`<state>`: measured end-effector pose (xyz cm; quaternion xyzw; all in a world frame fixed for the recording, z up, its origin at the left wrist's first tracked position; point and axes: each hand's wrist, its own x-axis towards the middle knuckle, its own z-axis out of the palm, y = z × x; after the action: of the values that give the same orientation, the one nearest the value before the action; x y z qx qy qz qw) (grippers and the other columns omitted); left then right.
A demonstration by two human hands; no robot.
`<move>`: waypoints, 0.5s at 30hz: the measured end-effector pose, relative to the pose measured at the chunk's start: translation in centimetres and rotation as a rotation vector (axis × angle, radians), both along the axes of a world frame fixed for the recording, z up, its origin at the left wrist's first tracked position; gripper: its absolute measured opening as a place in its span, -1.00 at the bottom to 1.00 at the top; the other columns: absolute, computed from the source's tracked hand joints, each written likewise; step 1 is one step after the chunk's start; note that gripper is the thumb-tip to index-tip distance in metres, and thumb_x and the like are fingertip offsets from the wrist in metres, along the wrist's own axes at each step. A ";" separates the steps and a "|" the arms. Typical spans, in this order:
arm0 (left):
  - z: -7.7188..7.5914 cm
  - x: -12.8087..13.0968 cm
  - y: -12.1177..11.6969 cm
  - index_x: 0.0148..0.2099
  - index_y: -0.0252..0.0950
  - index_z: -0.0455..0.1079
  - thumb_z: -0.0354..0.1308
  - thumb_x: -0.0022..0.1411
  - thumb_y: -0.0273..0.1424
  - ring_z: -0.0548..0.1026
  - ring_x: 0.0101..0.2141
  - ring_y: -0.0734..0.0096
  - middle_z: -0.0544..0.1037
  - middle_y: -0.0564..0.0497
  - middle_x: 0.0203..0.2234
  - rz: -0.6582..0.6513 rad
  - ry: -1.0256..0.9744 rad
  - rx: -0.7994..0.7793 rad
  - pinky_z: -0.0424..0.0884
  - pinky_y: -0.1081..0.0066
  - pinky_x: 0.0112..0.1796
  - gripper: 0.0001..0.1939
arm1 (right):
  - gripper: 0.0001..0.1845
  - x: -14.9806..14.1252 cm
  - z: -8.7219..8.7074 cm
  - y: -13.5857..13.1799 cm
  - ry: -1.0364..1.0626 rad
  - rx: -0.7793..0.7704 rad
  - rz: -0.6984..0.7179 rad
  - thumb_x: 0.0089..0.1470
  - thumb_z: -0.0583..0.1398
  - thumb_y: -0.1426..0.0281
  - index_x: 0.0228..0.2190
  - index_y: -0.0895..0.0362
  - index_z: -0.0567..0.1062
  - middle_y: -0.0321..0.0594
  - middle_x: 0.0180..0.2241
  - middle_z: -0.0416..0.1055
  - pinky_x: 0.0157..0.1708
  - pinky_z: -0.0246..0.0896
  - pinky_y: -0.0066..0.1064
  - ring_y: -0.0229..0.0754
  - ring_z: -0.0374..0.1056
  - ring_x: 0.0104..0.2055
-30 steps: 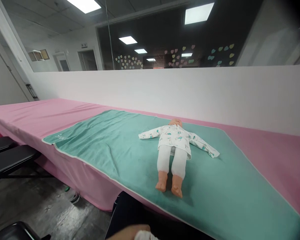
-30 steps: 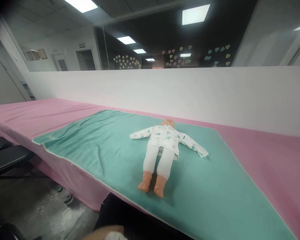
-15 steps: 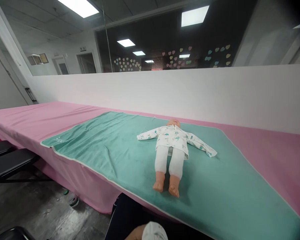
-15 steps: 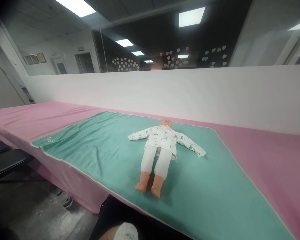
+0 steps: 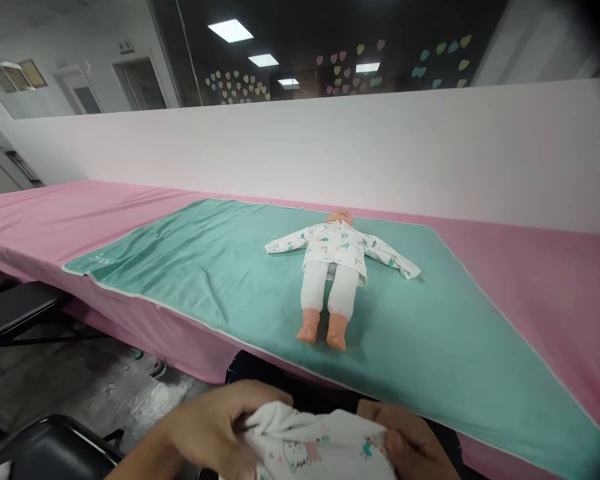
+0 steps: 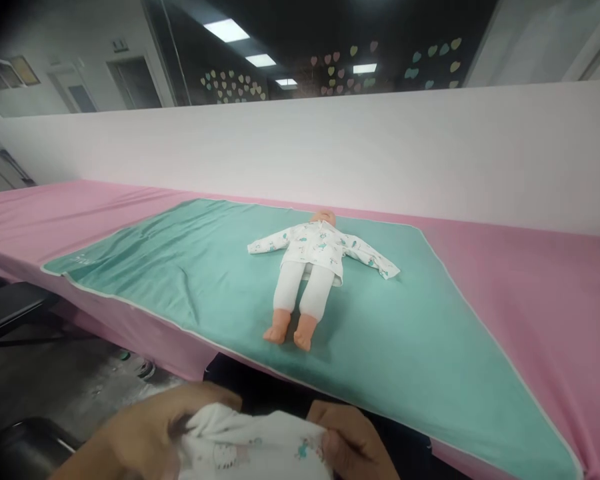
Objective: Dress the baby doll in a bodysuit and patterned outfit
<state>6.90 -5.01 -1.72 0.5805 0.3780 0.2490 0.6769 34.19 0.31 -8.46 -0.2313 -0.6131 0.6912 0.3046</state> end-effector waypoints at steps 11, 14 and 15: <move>5.2 2.0 1.5 -0.38 -0.35 0.37 0.16 0.12 -0.33 0.23 -0.46 0.54 0.27 0.05 -0.50 0.243 0.010 0.265 0.17 0.52 -0.42 -0.83 | -0.59 -3.4 9.0 1.8 -0.126 0.195 0.229 -0.10 0.26 0.12 -0.26 0.14 0.43 -0.27 -0.36 0.33 -0.43 0.08 -0.50 -0.29 0.19 -0.38; 5.4 2.9 1.4 -0.30 -0.36 0.34 0.09 0.18 -0.28 0.27 -0.45 0.54 0.31 0.04 -0.46 0.365 0.000 0.242 0.20 0.53 -0.44 -0.79 | -0.71 -4.6 9.8 1.3 -0.158 0.279 0.249 -0.02 0.22 0.18 -0.36 0.16 0.45 -0.29 -0.42 0.34 -0.40 0.10 -0.51 -0.30 0.19 -0.41; 5.3 3.2 1.3 -0.30 -0.37 0.34 0.10 0.17 -0.27 0.27 -0.45 0.54 0.32 0.04 -0.45 0.381 -0.014 0.237 0.20 0.54 -0.44 -0.77 | -0.74 -4.7 9.8 1.3 -0.143 0.306 0.224 0.03 0.19 0.20 -0.41 0.17 0.44 -0.30 -0.45 0.33 -0.41 0.10 -0.51 -0.32 0.18 -0.43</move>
<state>10.06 -3.67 3.59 0.5722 0.4442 0.4192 0.5473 29.47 1.61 1.32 -0.1613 -0.7530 0.6013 0.2129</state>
